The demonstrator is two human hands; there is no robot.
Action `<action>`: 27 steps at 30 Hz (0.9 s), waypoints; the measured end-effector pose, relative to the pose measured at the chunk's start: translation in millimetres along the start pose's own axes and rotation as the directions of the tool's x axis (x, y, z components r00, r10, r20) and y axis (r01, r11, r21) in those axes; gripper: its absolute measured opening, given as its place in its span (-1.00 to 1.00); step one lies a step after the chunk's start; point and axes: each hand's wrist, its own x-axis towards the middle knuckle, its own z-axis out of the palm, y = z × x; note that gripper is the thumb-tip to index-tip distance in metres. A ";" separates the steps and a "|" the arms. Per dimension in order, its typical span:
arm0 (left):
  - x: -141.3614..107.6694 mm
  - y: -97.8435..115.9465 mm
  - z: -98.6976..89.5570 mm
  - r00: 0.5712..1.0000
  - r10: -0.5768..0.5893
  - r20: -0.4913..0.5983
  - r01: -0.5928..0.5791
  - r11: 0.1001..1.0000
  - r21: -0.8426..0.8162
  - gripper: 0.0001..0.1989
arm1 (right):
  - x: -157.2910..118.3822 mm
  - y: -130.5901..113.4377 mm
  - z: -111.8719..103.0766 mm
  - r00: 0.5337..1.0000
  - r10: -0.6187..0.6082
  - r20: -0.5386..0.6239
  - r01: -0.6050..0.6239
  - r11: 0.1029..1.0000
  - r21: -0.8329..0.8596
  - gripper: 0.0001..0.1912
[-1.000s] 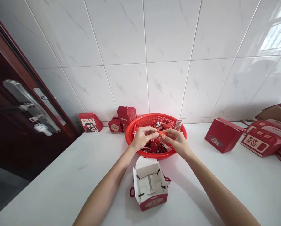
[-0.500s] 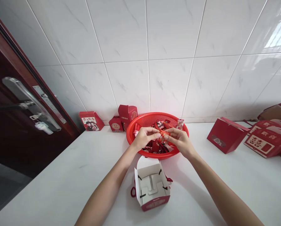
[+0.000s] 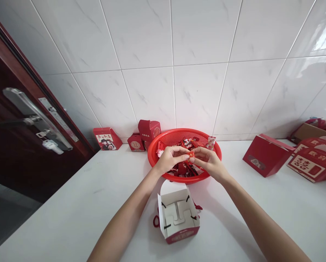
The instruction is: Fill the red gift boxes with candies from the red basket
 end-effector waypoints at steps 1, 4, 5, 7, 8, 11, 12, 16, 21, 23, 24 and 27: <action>0.8 0.1 -1.7 1.000 -0.008 0.003 0.008 1.000 0.015 -0.68 | 0.2 0.4 0.3 1.000 -0.002 0.001 0.002 1.000 -0.013 -0.59; 4.4 3.8 -15.6 0.998 -0.056 0.036 0.052 0.994 0.093 -0.62 | 0.8 2.6 1.3 0.999 -0.014 -0.041 0.011 0.998 -0.062 -0.57; 5.4 6.1 -22.6 0.994 -0.086 0.066 0.074 0.983 0.167 -0.62 | 1.1 3.4 1.8 0.998 -0.019 -0.061 0.014 0.997 -0.080 -0.57; 6.6 11.6 -36.6 0.965 -0.206 0.165 0.117 0.892 0.436 -0.69 | 1.7 4.5 3.1 0.997 -0.030 -0.077 0.021 0.993 -0.112 -0.59; 6.7 14.2 -42.1 0.934 -0.293 0.204 0.125 0.804 0.581 -0.75 | 2.0 4.8 3.8 0.996 -0.038 -0.076 0.028 0.992 -0.125 -0.61; 6.0 18.9 -47.2 0.859 -0.469 0.206 0.117 0.571 0.812 -0.86 | 2.7 4.5 6.0 0.996 -0.068 -0.063 0.059 0.988 -0.144 -0.64; 6.2 19.0 -45.3 0.852 -0.488 0.190 0.120 0.534 0.837 -0.81 | 2.7 4.2 6.6 0.995 -0.075 -0.064 0.065 0.988 -0.143 -0.64; 10.4 15.9 -32.5 0.835 -0.532 0.142 0.132 0.443 0.887 -0.70 | 2.0 2.2 6.9 0.997 -0.041 -0.068 0.033 0.992 -0.120 -0.60; 13.5 13.2 -30.1 0.812 -0.569 0.129 0.174 0.446 0.878 -0.83 | 1.6 1.1 5.6 0.992 0.037 -0.117 -0.044 0.997 -0.061 -0.50; 12.7 11.5 -33.1 0.811 -0.567 0.143 0.191 0.487 0.852 -0.85 | 1.7 1.1 5.6 0.989 0.046 -0.139 -0.051 0.998 -0.029 -0.48; 12.2 10.1 -34.7 0.814 -0.561 0.150 0.200 0.514 0.834 -0.84 | 1.7 1.1 5.7 0.988 0.052 -0.145 -0.055 0.998 -0.012 -0.47; 11.7 4.0 -39.3 0.853 -0.503 0.138 0.242 0.615 0.750 -0.78 | 1.4 0.4 6.1 0.987 0.076 -0.144 -0.071 0.997 0.043 -0.46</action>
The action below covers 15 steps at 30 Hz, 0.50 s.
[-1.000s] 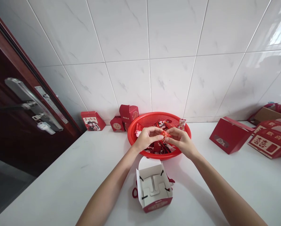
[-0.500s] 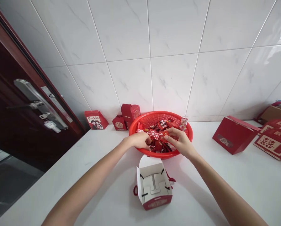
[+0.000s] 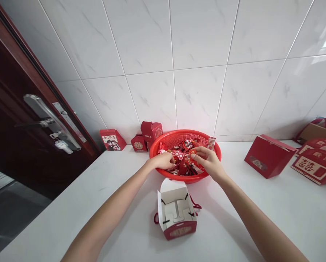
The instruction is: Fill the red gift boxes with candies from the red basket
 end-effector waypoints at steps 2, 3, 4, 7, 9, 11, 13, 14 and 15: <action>1.8 -4.4 0.7 0.995 0.027 -0.097 -0.040 0.991 -0.127 -0.81 | -0.2 -0.9 0.0 1.000 0.003 0.004 -0.003 1.000 0.027 -0.47; 2.4 -6.2 1.0 0.988 0.038 -0.151 -0.068 0.978 -0.197 -0.81 | -0.1 -1.4 -0.1 1.000 -0.002 0.006 0.002 0.999 0.033 -0.48; 2.5 -7.5 1.1 0.979 0.045 -0.197 -0.098 0.958 -0.268 -0.79 | 0.1 -1.8 -0.3 1.000 -0.009 0.006 0.009 0.999 0.036 -0.49; 0.3 -8.3 2.1 0.966 0.046 -0.256 -0.163 0.873 -0.460 -0.68 | 1.1 -2.1 -1.3 1.000 -0.022 0.012 0.021 0.999 0.026 -0.52; -2.2 -6.3 4.1 0.969 0.043 -0.241 -0.175 0.810 -0.559 -0.61 | 1.8 -1.8 -2.0 1.000 -0.016 0.018 0.016 1.000 0.013 -0.54; -4.2 -2.8 7.2 0.974 0.045 -0.223 -0.180 0.754 -0.632 -0.55 | 2.1 -1.5 -2.5 1.000 -0.004 0.020 0.004 1.000 0.006 -0.55; -5.3 1.3 10.4 0.975 0.052 -0.218 -0.190 0.706 -0.682 -0.52 | 2.1 -1.7 -2.8 1.000 0.000 0.020 0.000 1.000 0.018 -0.54; -5.5 3.3 11.7 0.974 0.056 -0.218 -0.196 0.686 -0.701 -0.52 | 2.1 -1.9 -3.0 1.000 -0.005 0.017 0.004 1.000 0.026 -0.54; -5.5 5.1 12.7 0.974 0.058 -0.219 -0.201 0.668 -0.717 -0.53 | 2.0 -2.2 -3.1 1.000 -0.014 0.012 0.013 0.999 0.034 -0.53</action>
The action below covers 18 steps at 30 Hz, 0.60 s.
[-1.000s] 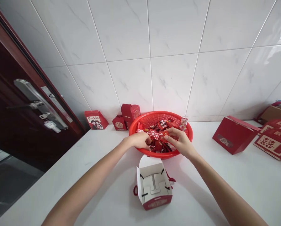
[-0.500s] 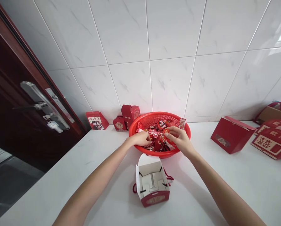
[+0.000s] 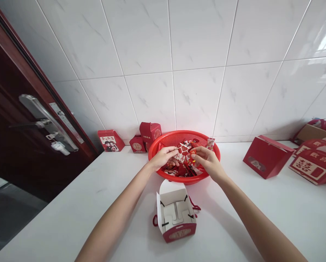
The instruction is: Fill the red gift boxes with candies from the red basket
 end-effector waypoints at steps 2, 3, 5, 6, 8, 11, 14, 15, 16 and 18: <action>0.1 0.9 2.6 1.000 0.003 0.008 -0.002 0.999 -0.036 -0.53 | 0.1 -0.3 -0.5 1.000 -0.021 -0.015 0.021 1.000 0.007 -0.53; 0.2 1.2 3.1 1.000 0.007 0.015 -0.007 0.999 -0.052 -0.53 | 0.2 -0.3 -0.8 0.999 -0.028 -0.024 0.028 1.000 0.008 -0.52; 0.3 1.4 3.1 0.999 0.031 0.011 -0.030 0.996 -0.087 -0.52 | 0.8 0.4 -1.5 0.999 -0.030 -0.039 0.030 1.000 0.008 -0.51; 0.2 1.3 2.7 0.999 0.048 -0.001 -0.048 0.993 -0.105 -0.52 | 1.1 0.9 -1.7 0.999 -0.026 -0.042 0.027 1.000 0.005 -0.50; -0.4 0.8 1.6 0.996 0.076 -0.040 -0.081 0.988 -0.130 -0.55 | 1.7 2.0 -1.7 0.999 -0.015 -0.046 0.015 1.000 -0.007 -0.49; -2.1 0.6 1.7 0.991 0.107 -0.080 -0.119 0.980 -0.157 -0.56 | 2.3 3.0 -0.9 0.999 0.010 -0.049 -0.011 1.000 -0.018 -0.47; -2.9 0.4 7.1 0.989 0.112 -0.096 -0.130 0.968 -0.213 -0.53 | 2.2 2.8 -0.9 0.998 0.028 -0.056 -0.029 0.999 -0.013 -0.46; -2.6 0.2 10.2 0.990 0.106 -0.097 -0.127 0.964 -0.234 -0.52 | 2.0 2.5 -1.3 0.998 0.027 -0.056 -0.027 1.000 -0.007 -0.46; -1.8 -0.2 13.8 0.990 0.102 -0.096 -0.123 0.961 -0.249 -0.50 | 1.7 2.1 -2.1 0.998 0.023 -0.051 -0.023 1.000 0.000 -0.47; 0.5 -1.3 21.1 0.990 0.105 -0.092 -0.127 0.956 -0.264 -0.48 | 1.0 0.8 -3.9 0.999 0.012 -0.034 -0.011 1.000 0.021 -0.49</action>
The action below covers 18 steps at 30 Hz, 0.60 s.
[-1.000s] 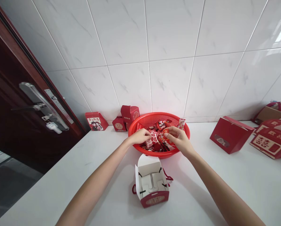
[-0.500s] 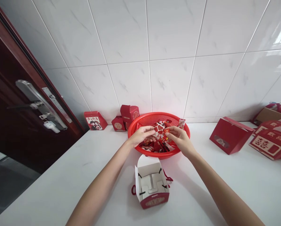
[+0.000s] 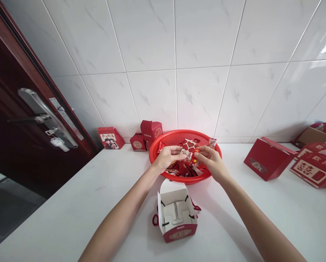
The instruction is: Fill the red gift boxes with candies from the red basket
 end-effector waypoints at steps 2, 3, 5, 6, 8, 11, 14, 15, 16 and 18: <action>1.9 -3.1 5.4 1.000 0.011 -0.005 -0.011 1.000 0.000 -0.46 | -0.6 -1.6 -1.7 1.000 -0.007 0.016 0.007 1.000 0.024 -0.50; 2.7 -4.3 7.1 1.000 0.012 -0.010 -0.012 1.000 0.004 -0.46 | -0.7 -2.5 -2.2 1.000 -0.009 0.025 0.008 0.999 0.035 -0.50; 3.4 -5.8 8.5 1.000 0.012 -0.013 -0.011 1.000 0.021 -0.48 | -0.5 -4.0 -2.6 0.999 -0.006 0.044 0.003 0.998 0.057 -0.49; 3.4 -6.1 8.6 1.000 0.010 -0.009 -0.010 0.999 0.033 -0.49 | -0.2 -4.5 -2.5 0.999 0.000 0.053 -0.004 0.998 0.069 -0.47; 2.7 -5.9 8.1 1.000 0.012 -0.001 -0.012 0.998 0.063 -0.52 | 0.6 -4.7 -2.1 0.998 0.017 0.064 -0.022 0.996 0.089 -0.44; 1.2 -4.5 7.6 1.000 0.018 0.013 -0.019 0.994 0.104 -0.54 | 1.7 -2.9 -1.8 0.998 0.034 0.062 -0.039 0.996 0.085 -0.41; 0.7 -4.1 7.6 1.000 0.019 -0.011 -0.018 0.992 0.121 -0.50 | 2.1 0.5 -2.6 0.998 0.044 0.046 -0.047 0.997 0.056 -0.38; 0.9 -4.4 7.4 0.999 0.017 -0.028 -0.014 0.993 0.118 -0.46 | 2.2 1.5 -2.9 0.998 0.043 0.040 -0.045 0.998 0.051 -0.38; 1.2 -5.0 7.2 0.999 0.012 -0.042 -0.007 0.994 0.112 -0.43 | 2.2 2.3 -3.2 0.999 0.040 0.037 -0.041 0.998 0.047 -0.38; 1.9 -6.8 6.5 0.999 -0.002 -0.050 0.007 0.996 0.093 -0.37 | 2.2 2.7 -3.6 0.999 0.030 0.038 -0.032 0.999 0.043 -0.38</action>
